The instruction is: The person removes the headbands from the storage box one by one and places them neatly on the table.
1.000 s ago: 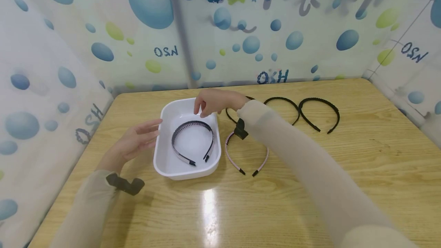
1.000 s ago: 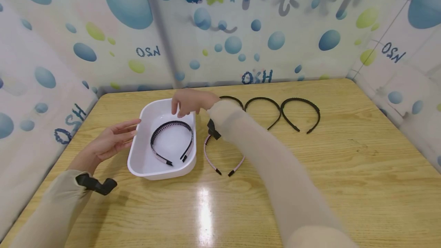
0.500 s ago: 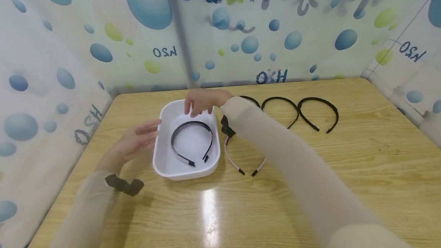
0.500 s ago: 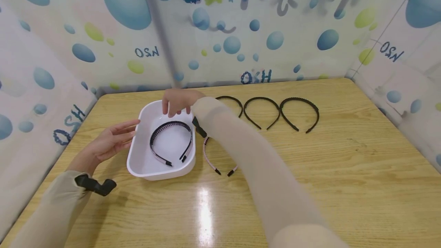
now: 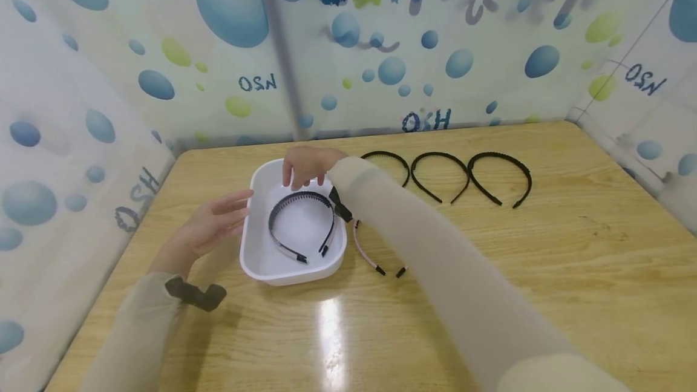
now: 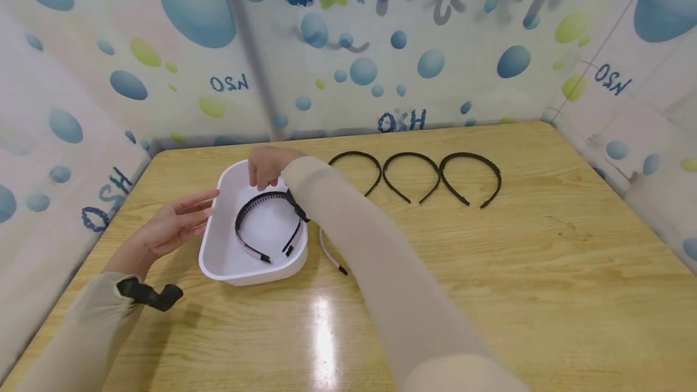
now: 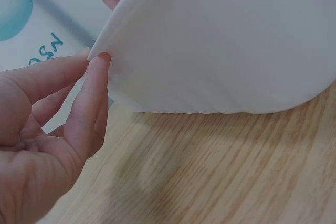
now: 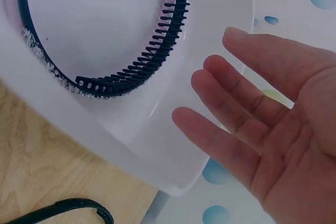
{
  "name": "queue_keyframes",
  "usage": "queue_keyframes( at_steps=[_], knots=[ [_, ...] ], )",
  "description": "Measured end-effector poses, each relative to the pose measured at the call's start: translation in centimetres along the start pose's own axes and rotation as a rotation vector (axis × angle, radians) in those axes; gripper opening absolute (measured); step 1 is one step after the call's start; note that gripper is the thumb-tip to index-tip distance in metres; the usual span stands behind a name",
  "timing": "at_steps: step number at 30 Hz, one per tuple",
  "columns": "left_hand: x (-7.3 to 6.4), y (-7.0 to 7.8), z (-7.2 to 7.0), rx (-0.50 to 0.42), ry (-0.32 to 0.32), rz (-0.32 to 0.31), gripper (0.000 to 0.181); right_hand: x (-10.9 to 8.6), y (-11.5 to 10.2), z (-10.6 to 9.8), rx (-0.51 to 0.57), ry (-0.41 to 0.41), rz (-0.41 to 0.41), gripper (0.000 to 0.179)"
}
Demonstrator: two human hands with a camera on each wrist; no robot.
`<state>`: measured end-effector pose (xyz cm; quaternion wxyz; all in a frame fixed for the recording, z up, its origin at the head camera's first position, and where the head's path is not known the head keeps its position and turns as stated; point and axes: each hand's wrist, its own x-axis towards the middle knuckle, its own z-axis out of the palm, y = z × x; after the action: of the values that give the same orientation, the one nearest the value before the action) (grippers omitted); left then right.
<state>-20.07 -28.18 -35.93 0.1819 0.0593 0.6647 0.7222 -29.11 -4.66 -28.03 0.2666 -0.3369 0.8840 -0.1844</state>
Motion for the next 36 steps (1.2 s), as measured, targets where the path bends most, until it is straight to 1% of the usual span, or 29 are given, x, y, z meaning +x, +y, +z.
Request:
queue_keyframes(
  at_steps=[7, 13, 22, 26, 30, 36],
  knots=[
    [0.0, 0.1, -0.1, 0.031, 0.012, 0.005, 0.039, 0.9, -0.2, 0.4, 0.003, 0.021, 0.021, 0.025],
    [0.0, 0.2, -0.2, 0.051, 0.014, 0.001, 0.043, 1.6, 0.0, 1.1, 0.015, 0.033, 0.017, 0.026],
    [0.1, 0.0, -0.2, 0.050, 0.018, 0.007, 0.040, 2.1, 0.6, 1.7, 0.069, 0.020, 0.062, 0.024],
    [0.2, 0.0, -0.2, 0.065, 0.031, -0.002, 0.044, 2.1, 0.7, 1.8, 0.086, 0.008, 0.081, 0.023],
    [0.2, 0.0, -0.1, 0.088, 0.040, -0.015, 0.048, 2.3, 0.8, 2.0, 0.072, 0.015, 0.087, 0.022],
    [0.1, 0.0, -0.1, 0.076, 0.040, -0.020, 0.048, 2.4, 0.9, 2.2, 0.042, 0.017, 0.100, 0.023]
  ],
)
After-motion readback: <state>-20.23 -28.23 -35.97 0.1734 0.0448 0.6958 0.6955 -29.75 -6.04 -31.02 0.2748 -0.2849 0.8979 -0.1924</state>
